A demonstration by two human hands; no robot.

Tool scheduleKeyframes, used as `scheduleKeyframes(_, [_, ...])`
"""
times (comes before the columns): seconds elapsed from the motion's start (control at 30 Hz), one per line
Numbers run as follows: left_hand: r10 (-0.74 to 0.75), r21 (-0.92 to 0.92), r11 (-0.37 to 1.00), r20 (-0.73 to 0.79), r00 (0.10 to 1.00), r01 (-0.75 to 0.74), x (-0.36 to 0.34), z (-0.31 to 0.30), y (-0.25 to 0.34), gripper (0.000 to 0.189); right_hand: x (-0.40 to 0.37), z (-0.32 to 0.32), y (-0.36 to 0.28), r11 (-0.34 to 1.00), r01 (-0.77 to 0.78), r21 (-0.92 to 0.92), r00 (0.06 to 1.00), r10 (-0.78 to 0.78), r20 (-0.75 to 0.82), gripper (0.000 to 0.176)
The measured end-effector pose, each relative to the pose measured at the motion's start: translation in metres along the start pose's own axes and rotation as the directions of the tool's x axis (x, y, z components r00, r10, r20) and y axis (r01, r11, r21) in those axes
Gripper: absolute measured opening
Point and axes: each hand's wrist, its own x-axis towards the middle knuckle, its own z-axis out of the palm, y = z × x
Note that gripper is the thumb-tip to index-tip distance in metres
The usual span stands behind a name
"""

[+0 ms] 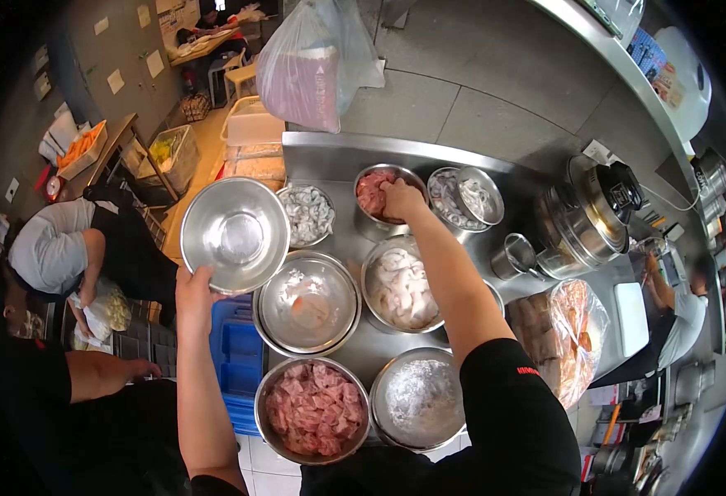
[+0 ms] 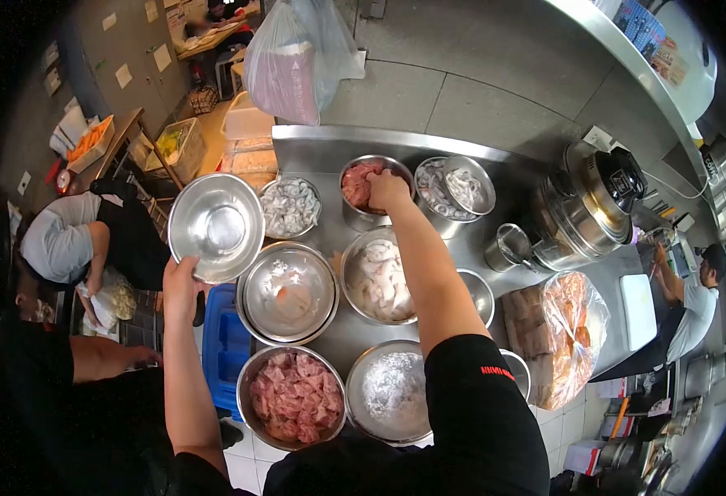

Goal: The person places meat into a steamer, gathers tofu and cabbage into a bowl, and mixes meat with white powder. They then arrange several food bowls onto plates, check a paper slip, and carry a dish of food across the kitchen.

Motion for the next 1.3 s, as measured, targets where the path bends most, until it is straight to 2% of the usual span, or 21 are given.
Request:
scheduleKeyframes(0.1, [-0.057,0.072,0.996,0.064,0.996,0.052,0.013,0.024,0.006,0.04,0.026,0.045,0.031,0.974,0.226,0.015,0.956,-0.219,-0.198,0.035])
scheduleKeyframes(0.27, [0.0,0.182,0.983,0.149,0.989,-0.027,0.028,0.071,0.013,0.041,-0.005,-0.002,0.034,0.914,0.167,0.371,0.98,-0.112,-0.167,0.019])
scheduleKeyframes(0.33, [-0.048,0.292,0.956,0.13,0.99,0.008,0.033,0.088,0.014,0.041,0.002,-0.01,0.045,0.33,0.283,0.901,0.958,-0.136,-0.251,0.02])
scheduleKeyframes(0.4, [-0.034,0.311,0.95,0.147,0.989,-0.014,0.048,0.102,0.003,0.042,-0.018,-0.05,0.035,0.279,0.264,0.923,0.964,-0.105,-0.243,0.019])
scheduleKeyframes(0.47, [-0.196,0.404,0.91,0.228,0.954,0.09,0.059,0.121,-0.005,0.042,-0.04,-0.093,0.016,0.231,0.246,0.941,0.969,-0.08,-0.234,0.018])
scheduleKeyframes(0.53, [-0.236,0.425,0.898,0.246,0.94,0.114,0.061,0.149,-0.009,0.042,-0.052,-0.119,-0.007,-0.016,0.195,0.981,0.963,-0.187,-0.194,0.025])
scheduleKeyframes(0.57, [-0.279,0.446,0.884,0.26,0.924,0.141,0.063,0.161,-0.012,0.042,-0.053,-0.125,-0.017,-0.014,0.195,0.981,0.963,-0.186,-0.195,0.025])
scheduleKeyframes(0.63, [-0.316,0.357,0.913,0.316,0.895,0.196,0.07,0.174,-0.025,0.041,-0.055,-0.132,-0.04,0.112,0.163,0.98,0.917,-0.383,-0.109,0.032])
scheduleKeyframes(0.67, [-0.345,0.268,0.929,0.372,0.862,0.256,0.07,0.18,-0.026,0.041,-0.054,-0.135,-0.052,0.455,0.13,0.881,0.899,-0.429,0.089,0.046])
scheduleKeyframes(0.73, [-0.348,0.239,0.93,0.331,0.877,0.279,0.073,0.183,-0.027,0.039,-0.059,-0.124,-0.06,0.721,0.422,0.55,0.879,-0.474,-0.053,0.057])
scheduleKeyframes(0.77, [-0.356,0.272,0.922,0.316,0.879,0.276,0.078,0.175,-0.025,0.037,-0.053,-0.119,-0.054,0.757,0.443,0.481,0.892,-0.424,-0.155,0.064])
scheduleKeyframes(0.8, [-0.363,0.302,0.913,0.296,0.883,0.274,0.082,0.165,-0.024,0.036,-0.05,-0.118,-0.045,0.706,0.312,0.635,0.948,-0.273,-0.163,0.062])
scheduleKeyframes(0.87, [-0.307,0.374,0.907,0.275,0.911,0.192,0.074,0.138,-0.015,0.035,-0.018,-0.089,-0.012,0.833,0.238,0.499,0.971,-0.197,-0.134,0.06])
scheduleKeyframes(0.93, [-0.212,0.343,0.93,0.201,0.956,0.134,0.065,0.115,-0.007,0.036,-0.003,-0.044,-0.006,0.871,0.327,0.366,0.903,-0.403,0.152,0.055])
scheduleKeyframes(0.97, [-0.211,0.346,0.929,0.2,0.957,0.133,0.067,0.103,-0.007,0.036,-0.01,-0.013,-0.01,0.875,0.476,0.088,0.879,-0.473,-0.053,0.045])
scheduleKeyframes(1.07, [-0.251,0.269,0.941,0.151,0.956,0.204,0.067,0.077,-0.01,0.038,-0.01,0.018,-0.026,0.934,0.352,-0.061,0.928,-0.357,-0.11,0.039])
scheduleKeyframes(1.1, [-0.261,0.264,0.94,0.156,0.953,0.214,0.064,0.073,-0.009,0.038,0.012,0.047,-0.016,0.917,0.394,-0.066,0.883,-0.398,-0.249,0.034])
scheduleKeyframes(1.2, [-0.207,0.264,0.951,0.146,0.967,0.163,0.056,0.07,-0.001,0.038,0.012,0.021,-0.006,0.887,0.453,0.087,0.885,-0.436,-0.163,0.029])
scheduleKeyframes(1.23, [-0.206,0.272,0.949,0.162,0.965,0.158,0.055,0.071,0.0,0.038,-0.004,0.002,-0.006,0.91,0.344,0.231,0.926,-0.287,-0.247,0.024])
scheduleKeyframes(1.27, [-0.206,0.278,0.948,0.18,0.962,0.151,0.055,0.071,0.0,0.037,-0.018,-0.028,-0.007,0.872,0.124,0.474,0.992,-0.099,-0.077,0.025])
scheduleKeyframes(1.3, [-0.214,0.282,0.947,0.189,0.958,0.155,0.059,0.073,-0.004,0.037,-0.026,-0.041,-0.004,0.667,0.135,0.733,0.991,-0.098,-0.093,0.025])
